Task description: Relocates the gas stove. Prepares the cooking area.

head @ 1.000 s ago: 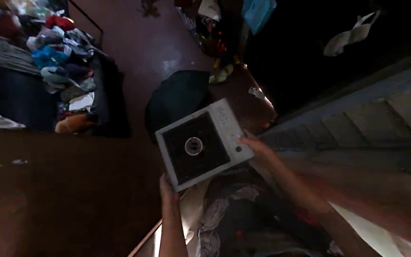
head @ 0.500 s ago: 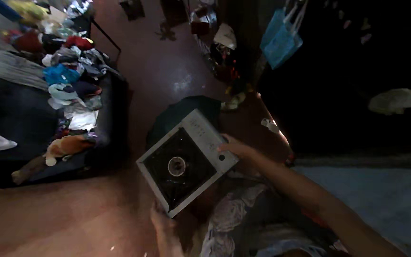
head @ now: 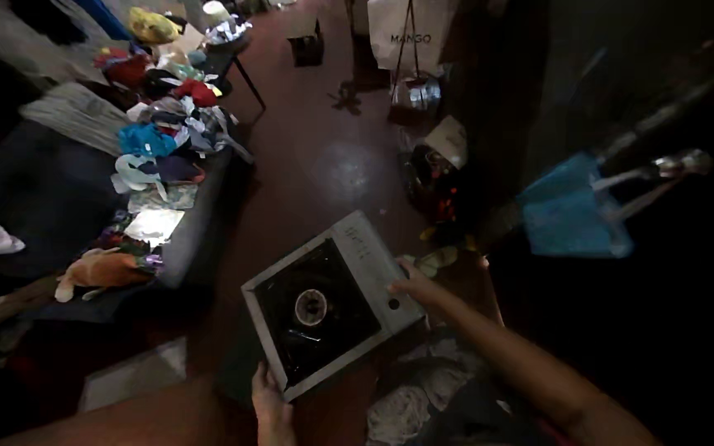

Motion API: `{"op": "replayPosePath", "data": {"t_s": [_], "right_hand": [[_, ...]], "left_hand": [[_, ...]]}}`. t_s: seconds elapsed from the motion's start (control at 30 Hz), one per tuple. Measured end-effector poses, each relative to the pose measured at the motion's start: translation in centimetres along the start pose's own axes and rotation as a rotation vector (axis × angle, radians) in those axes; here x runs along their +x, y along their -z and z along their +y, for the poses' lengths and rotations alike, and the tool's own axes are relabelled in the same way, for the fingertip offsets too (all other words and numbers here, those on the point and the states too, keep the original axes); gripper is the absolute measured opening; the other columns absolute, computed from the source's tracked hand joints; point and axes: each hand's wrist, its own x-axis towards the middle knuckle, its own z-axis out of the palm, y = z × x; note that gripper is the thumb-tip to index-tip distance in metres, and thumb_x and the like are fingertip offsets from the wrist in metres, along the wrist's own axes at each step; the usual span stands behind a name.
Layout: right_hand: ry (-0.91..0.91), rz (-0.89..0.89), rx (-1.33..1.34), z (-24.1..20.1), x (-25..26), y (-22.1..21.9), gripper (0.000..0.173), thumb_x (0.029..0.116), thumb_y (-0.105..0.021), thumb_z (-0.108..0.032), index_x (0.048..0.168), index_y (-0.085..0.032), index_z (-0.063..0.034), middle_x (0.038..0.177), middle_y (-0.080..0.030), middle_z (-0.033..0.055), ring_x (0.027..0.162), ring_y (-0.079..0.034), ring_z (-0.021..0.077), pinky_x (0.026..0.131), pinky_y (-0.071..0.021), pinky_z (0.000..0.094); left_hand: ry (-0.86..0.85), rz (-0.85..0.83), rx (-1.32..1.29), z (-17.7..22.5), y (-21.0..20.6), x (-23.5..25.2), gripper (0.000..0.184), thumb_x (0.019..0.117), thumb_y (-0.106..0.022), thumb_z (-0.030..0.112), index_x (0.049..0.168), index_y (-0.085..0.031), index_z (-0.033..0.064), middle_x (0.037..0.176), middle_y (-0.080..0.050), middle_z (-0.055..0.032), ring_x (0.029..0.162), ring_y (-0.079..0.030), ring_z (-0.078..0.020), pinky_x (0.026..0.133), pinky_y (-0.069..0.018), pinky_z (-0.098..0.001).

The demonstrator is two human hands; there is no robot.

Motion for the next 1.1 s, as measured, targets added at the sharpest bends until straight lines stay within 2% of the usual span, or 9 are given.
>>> {"op": "replayPosePath", "data": {"t_s": [0.13, 0.2, 0.4, 0.53, 0.8, 0.87, 0.93, 1.03, 1.1], "right_hand": [[0.012, -0.1, -0.041, -5.7, 4.4, 5.9, 0.085, 0.0857, -0.076, -0.013, 0.156, -0.029, -0.0087, 0.134, -0.057, 0.0201, 0.107, -0.066, 0.0248, 0.089, -0.0583, 0.0421], [0.003, -0.139, -0.062, -8.3, 6.1, 8.3, 0.086, 0.0854, -0.077, -0.013, 0.157, -0.029, -0.01, 0.135, -0.057, 0.0196, 0.108, -0.066, 0.0253, 0.089, -0.0585, 0.0428], [-0.023, -0.179, -0.107, -12.5, 9.9, 12.6, 0.087, 0.0842, -0.078, -0.015, 0.157, -0.029, -0.0086, 0.137, -0.055, 0.0203, 0.112, -0.064, 0.0255, 0.092, -0.057, 0.0425], [-0.021, -0.17, -0.114, -14.2, 12.8, 14.9, 0.089, 0.0833, -0.079, -0.015, 0.157, -0.029, -0.0077, 0.135, -0.056, 0.0206, 0.111, -0.065, 0.0249, 0.092, -0.0576, 0.0417], [-0.018, -0.181, -0.138, -21.3, 24.9, 18.7, 0.089, 0.0825, -0.079, -0.015, 0.156, -0.029, -0.0093, 0.133, -0.058, 0.0198, 0.108, -0.067, 0.0255, 0.088, -0.0595, 0.0426], [-0.042, -0.198, -0.156, -24.3, 29.6, 19.0, 0.089, 0.0827, -0.079, -0.014, 0.156, -0.03, -0.0095, 0.135, -0.056, 0.0222, 0.111, -0.065, 0.0295, 0.09, -0.0582, 0.0458], [-0.021, -0.237, -0.17, -28.2, 34.8, 19.0, 0.084, 0.0837, -0.078, -0.012, 0.154, -0.032, -0.0087, 0.132, -0.058, 0.0204, 0.107, -0.066, 0.0267, 0.089, -0.0585, 0.0443], [-0.002, -0.293, -0.163, -33.7, 41.6, 18.9, 0.087, 0.0832, -0.077, -0.012, 0.156, -0.029, -0.0066, 0.134, -0.057, 0.0196, 0.11, -0.066, 0.0245, 0.092, -0.0575, 0.0428], [0.004, -0.305, -0.153, -37.1, 45.4, 18.8, 0.088, 0.0814, -0.078, -0.014, 0.155, -0.029, -0.0065, 0.133, -0.058, 0.0188, 0.108, -0.066, 0.0236, 0.09, -0.0584, 0.042]], "left_hand": [[-0.013, 0.067, -0.09, 0.5, -7.5, -2.0, 0.047, 0.112, -0.03, 0.036, 0.147, -0.039, 0.0055, 0.128, -0.056, -0.0079, 0.104, -0.059, -0.0093, 0.088, -0.0524, -0.0327], [0.0, 0.075, -0.133, 0.6, -10.4, -2.4, 0.048, 0.112, -0.03, 0.036, 0.15, -0.037, 0.0067, 0.131, -0.055, -0.0084, 0.107, -0.058, -0.0106, 0.091, -0.0516, -0.0342], [0.006, 0.149, -0.16, 1.3, -16.8, -3.0, 0.05, 0.1113, -0.032, 0.039, 0.15, -0.038, 0.0071, 0.135, -0.054, -0.0106, 0.111, -0.058, -0.0134, 0.093, -0.0516, -0.0373], [0.025, 0.143, -0.173, 2.6, -20.6, -1.5, 0.052, 0.1108, -0.03, 0.043, 0.147, -0.043, 0.008, 0.13, -0.06, -0.0104, 0.108, -0.062, -0.0146, 0.089, -0.0544, -0.0395], [0.047, 0.171, -0.22, 6.5, -31.7, 6.1, 0.048, 0.1107, -0.031, 0.042, 0.144, -0.044, 0.0101, 0.122, -0.062, -0.007, 0.101, -0.063, -0.0129, 0.083, -0.0557, -0.0375], [0.053, 0.191, -0.25, 8.7, -34.9, 8.8, 0.048, 0.1107, -0.033, 0.04, 0.143, -0.046, 0.0078, 0.12, -0.062, -0.0078, 0.099, -0.063, -0.0121, 0.083, -0.0552, -0.0366], [0.031, 0.199, -0.243, 11.3, -37.7, 12.5, 0.045, 0.1115, -0.03, 0.037, 0.141, -0.045, 0.0067, 0.113, -0.06, -0.0037, 0.093, -0.061, -0.0051, 0.08, -0.0542, -0.0292], [-0.004, 0.167, -0.28, 14.8, -41.1, 17.3, 0.046, 0.1115, -0.029, 0.04, 0.138, -0.047, 0.007, 0.112, -0.061, -0.002, 0.097, -0.061, -0.0055, 0.083, -0.0553, -0.0316], [-0.023, 0.153, -0.294, 17.7, -43.7, 19.9, 0.044, 0.1118, -0.027, 0.039, 0.133, -0.049, 0.0081, 0.107, -0.063, 0.0015, 0.092, -0.063, -0.0029, 0.08, -0.0568, -0.0288]]}}
